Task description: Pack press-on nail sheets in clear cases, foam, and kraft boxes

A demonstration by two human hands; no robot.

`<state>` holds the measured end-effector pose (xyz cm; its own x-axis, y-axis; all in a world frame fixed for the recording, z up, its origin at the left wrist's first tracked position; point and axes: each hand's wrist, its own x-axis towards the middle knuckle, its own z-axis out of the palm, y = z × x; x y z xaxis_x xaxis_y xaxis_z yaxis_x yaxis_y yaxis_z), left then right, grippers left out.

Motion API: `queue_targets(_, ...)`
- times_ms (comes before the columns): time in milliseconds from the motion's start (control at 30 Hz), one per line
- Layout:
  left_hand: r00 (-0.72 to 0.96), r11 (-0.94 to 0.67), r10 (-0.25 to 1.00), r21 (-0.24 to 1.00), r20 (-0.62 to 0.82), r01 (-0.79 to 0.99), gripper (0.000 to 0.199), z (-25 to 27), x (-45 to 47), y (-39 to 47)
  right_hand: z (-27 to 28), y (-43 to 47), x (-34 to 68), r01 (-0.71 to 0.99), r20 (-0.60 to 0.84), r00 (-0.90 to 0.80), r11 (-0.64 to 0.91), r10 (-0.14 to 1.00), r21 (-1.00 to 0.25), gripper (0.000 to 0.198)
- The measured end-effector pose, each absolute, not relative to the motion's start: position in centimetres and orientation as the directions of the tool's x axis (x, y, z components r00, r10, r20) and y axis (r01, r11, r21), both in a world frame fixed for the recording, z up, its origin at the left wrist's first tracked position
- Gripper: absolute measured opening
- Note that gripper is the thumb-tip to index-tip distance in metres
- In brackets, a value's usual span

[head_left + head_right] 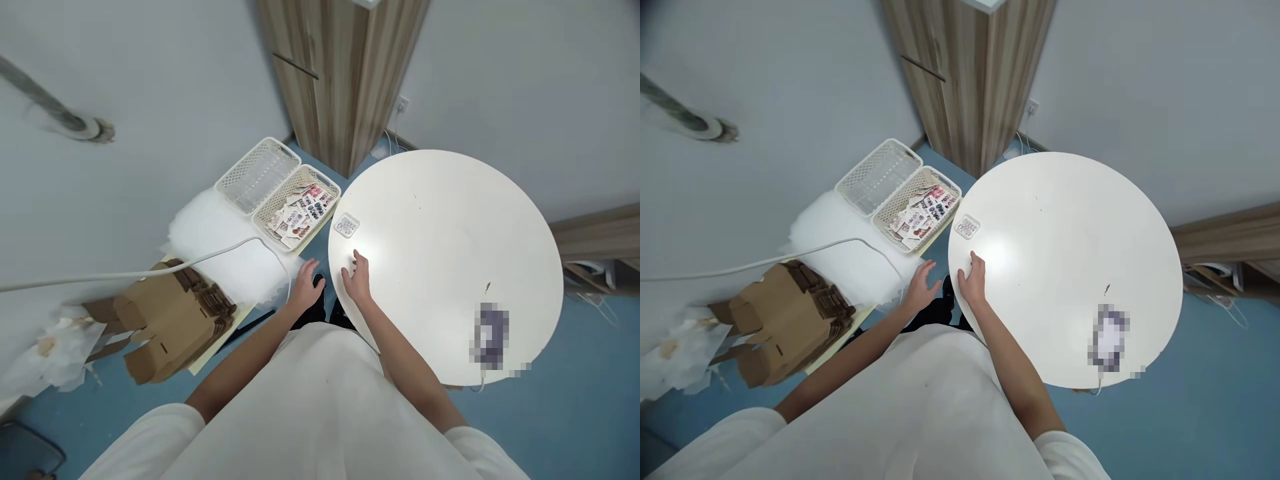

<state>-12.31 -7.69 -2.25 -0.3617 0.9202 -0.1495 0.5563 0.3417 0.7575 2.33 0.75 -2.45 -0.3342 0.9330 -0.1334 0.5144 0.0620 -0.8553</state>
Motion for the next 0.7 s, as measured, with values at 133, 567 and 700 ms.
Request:
queue_targets(133,-0.478,0.448,0.859,0.72,-0.182,0.531,0.043,-1.3,-14.4,-10.2,-1.1,-0.5,0.3,0.444,-0.029,-0.485,0.218,0.874,-0.869,0.053)
queue_targets(567,-0.745,0.67,0.555,0.73,-0.37,0.137,0.045,-2.8,-25.4,-17.9,-3.3,-3.6,-12.4,0.491,-0.346,-0.868,0.516,0.356,-0.701,0.041)
queue_targets(700,-0.699,0.585,0.554,0.809,-0.453,-0.06,0.045,-3.8,-28.4,-16.9,-4.0,-3.6,-17.2,0.523,-0.366,-0.851,0.547,0.377,-0.653,0.052)
